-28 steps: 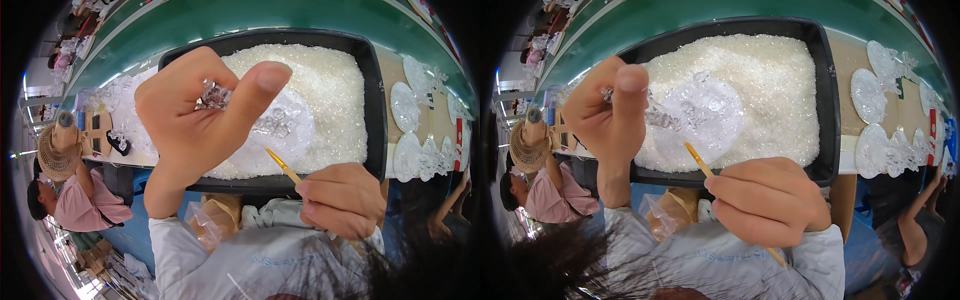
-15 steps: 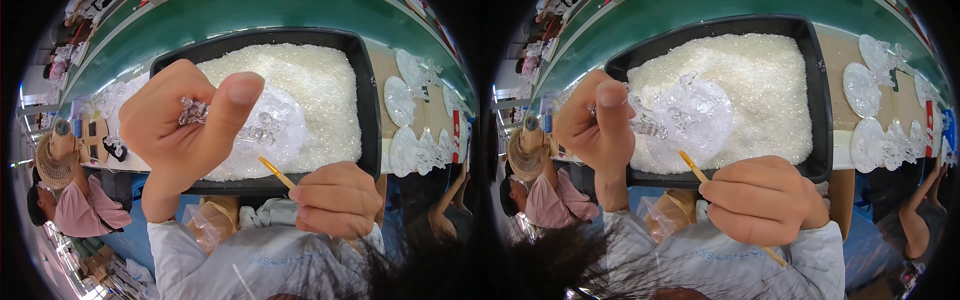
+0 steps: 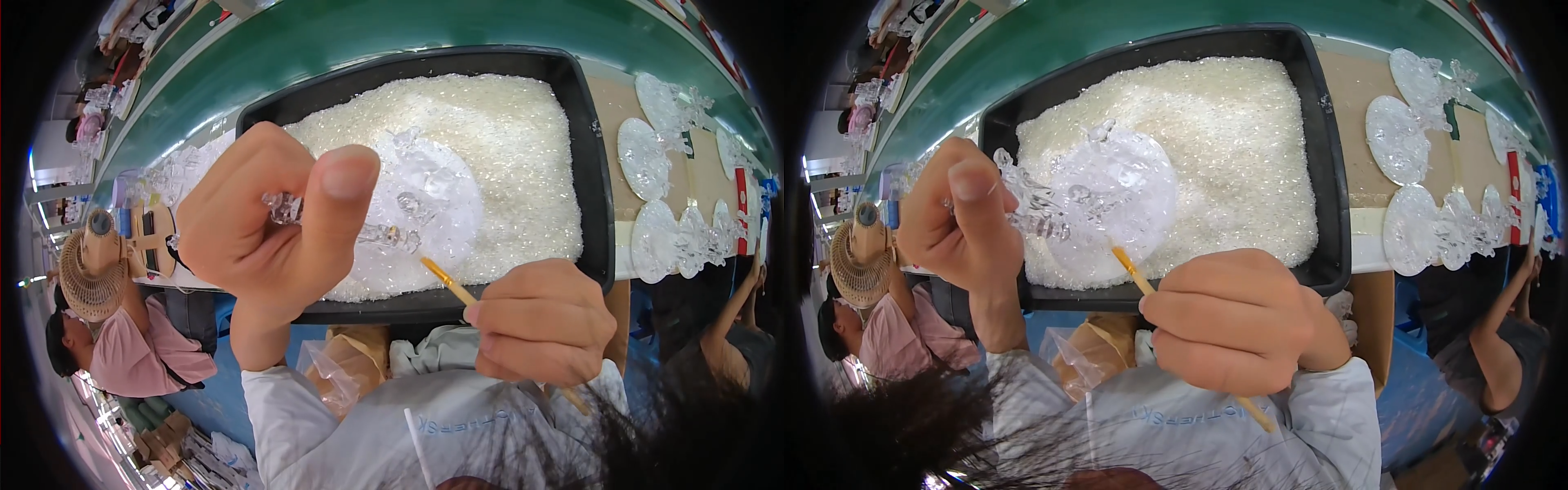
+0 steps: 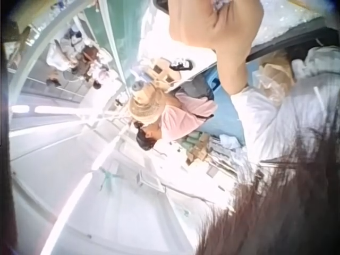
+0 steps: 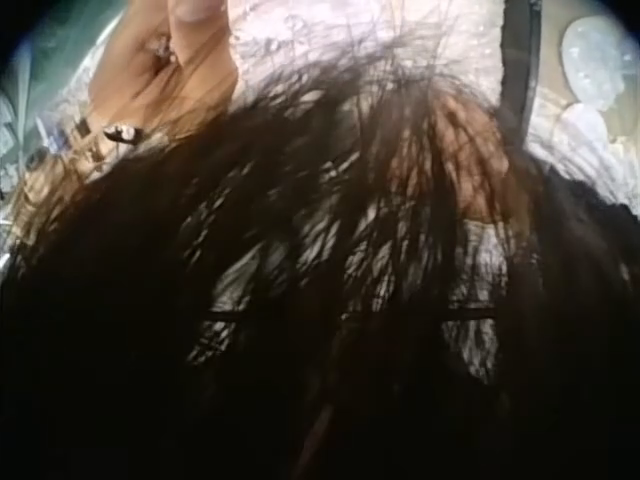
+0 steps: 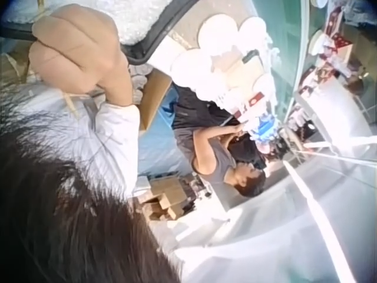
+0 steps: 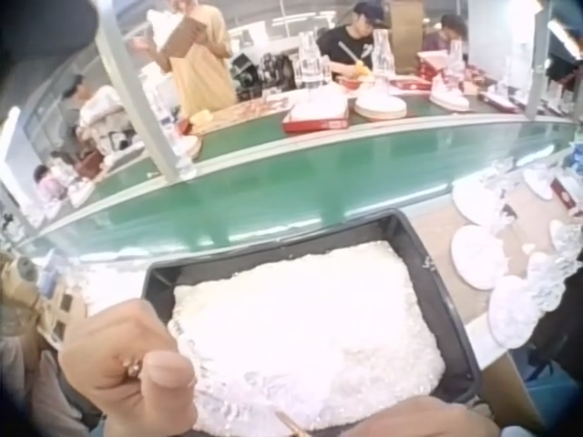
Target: Applying glue and decorative particles to crystal-like ornament pieces on an assembly line.
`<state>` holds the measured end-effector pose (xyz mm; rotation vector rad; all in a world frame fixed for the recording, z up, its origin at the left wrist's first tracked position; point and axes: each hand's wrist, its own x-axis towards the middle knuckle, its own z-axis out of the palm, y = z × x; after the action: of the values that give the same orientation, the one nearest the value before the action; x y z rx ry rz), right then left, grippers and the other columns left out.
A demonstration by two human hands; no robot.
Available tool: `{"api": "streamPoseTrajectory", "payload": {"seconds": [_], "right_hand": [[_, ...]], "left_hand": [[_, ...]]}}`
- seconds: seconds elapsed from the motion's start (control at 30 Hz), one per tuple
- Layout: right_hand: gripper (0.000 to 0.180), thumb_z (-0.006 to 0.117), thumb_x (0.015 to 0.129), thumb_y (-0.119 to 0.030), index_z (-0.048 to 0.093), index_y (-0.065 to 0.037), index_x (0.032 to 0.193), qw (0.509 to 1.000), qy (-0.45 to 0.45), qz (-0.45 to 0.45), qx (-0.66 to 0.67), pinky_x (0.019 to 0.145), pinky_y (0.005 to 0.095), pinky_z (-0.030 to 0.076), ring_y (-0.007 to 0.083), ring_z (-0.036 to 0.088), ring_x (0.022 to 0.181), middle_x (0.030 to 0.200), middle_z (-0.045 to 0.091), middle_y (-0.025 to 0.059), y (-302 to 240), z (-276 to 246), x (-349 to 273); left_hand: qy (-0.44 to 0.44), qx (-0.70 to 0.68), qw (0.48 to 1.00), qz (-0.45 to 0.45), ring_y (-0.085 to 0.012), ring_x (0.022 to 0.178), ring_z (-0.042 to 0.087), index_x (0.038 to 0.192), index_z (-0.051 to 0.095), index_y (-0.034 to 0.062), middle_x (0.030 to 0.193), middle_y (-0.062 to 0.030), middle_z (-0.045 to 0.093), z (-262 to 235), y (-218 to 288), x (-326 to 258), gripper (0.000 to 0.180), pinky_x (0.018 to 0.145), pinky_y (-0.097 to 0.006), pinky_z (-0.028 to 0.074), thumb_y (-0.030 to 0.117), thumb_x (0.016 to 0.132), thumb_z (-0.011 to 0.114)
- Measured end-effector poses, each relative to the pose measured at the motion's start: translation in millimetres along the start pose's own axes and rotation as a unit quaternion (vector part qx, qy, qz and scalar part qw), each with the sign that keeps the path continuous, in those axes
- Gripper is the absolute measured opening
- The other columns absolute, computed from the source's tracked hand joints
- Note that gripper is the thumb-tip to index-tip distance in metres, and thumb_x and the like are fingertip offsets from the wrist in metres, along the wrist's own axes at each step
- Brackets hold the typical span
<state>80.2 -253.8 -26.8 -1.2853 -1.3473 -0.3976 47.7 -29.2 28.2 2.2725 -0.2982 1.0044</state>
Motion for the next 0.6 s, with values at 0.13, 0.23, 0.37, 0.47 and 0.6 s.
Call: {"api": "streamPoseTrajectory", "payload": {"seconds": [0.13,0.23,0.37,0.47,0.6], "right_hand": [[0.017,0.074,0.068,-0.005,0.062,0.002,0.078,1.000,0.007,-0.012,-0.008,0.048,0.0317,0.053,0.0270,0.066,0.060,0.080,0.068,0.0182,3,2,-4],[0.019,0.079,0.072,-0.009,0.064,0.001,0.080,1.000,0.002,-0.012,-0.006,0.044,0.0299,0.049,0.0245,0.065,0.055,0.076,0.069,0.0161,2,-4,-3],[0.020,0.079,0.073,-0.010,0.064,0.002,0.080,1.000,0.019,-0.019,0.006,0.043,0.0300,0.048,0.0245,0.064,0.054,0.075,0.069,0.0157,4,-2,-5],[0.019,0.078,0.070,-0.008,0.065,0.002,0.078,0.999,0.009,-0.022,0.022,0.043,0.0300,0.048,0.0249,0.064,0.053,0.074,0.068,0.0156,1,-2,-6],[0.018,0.078,0.066,-0.006,0.064,0.002,0.075,0.999,0.026,-0.027,0.010,0.043,0.0299,0.048,0.0244,0.064,0.054,0.073,0.068,0.0154,3,-3,-3]], "left_hand": [[0.024,-0.042,0.999,-0.007,-0.0106,0.048,0.036,0.059,0.051,0.0013,0.053,-0.0024,0.044,2,-3,-1,0.038,0.045,-0.026,0.022,0.013,0.084,0.078],[0.037,-0.058,0.998,0.006,-0.0113,0.048,0.037,0.059,0.052,0.0004,0.054,-0.0030,0.045,3,-5,-3,0.037,0.045,-0.026,0.022,0.012,0.086,0.075],[0.045,-0.065,0.996,0.032,-0.0118,0.048,0.037,0.059,0.051,-0.0002,0.054,-0.0043,0.046,-1,-9,-3,0.037,0.046,-0.026,0.022,0.011,0.088,0.071],[0.043,-0.065,0.997,0.024,-0.0117,0.047,0.037,0.058,0.050,-0.0002,0.053,-0.0050,0.046,-4,-10,-5,0.039,0.046,-0.026,0.021,0.012,0.092,0.065],[0.050,-0.069,0.996,0.021,-0.0114,0.047,0.039,0.056,0.049,0.0003,0.052,-0.0047,0.046,-2,-6,-2,0.040,0.046,-0.026,0.021,0.012,0.093,0.060]]}}
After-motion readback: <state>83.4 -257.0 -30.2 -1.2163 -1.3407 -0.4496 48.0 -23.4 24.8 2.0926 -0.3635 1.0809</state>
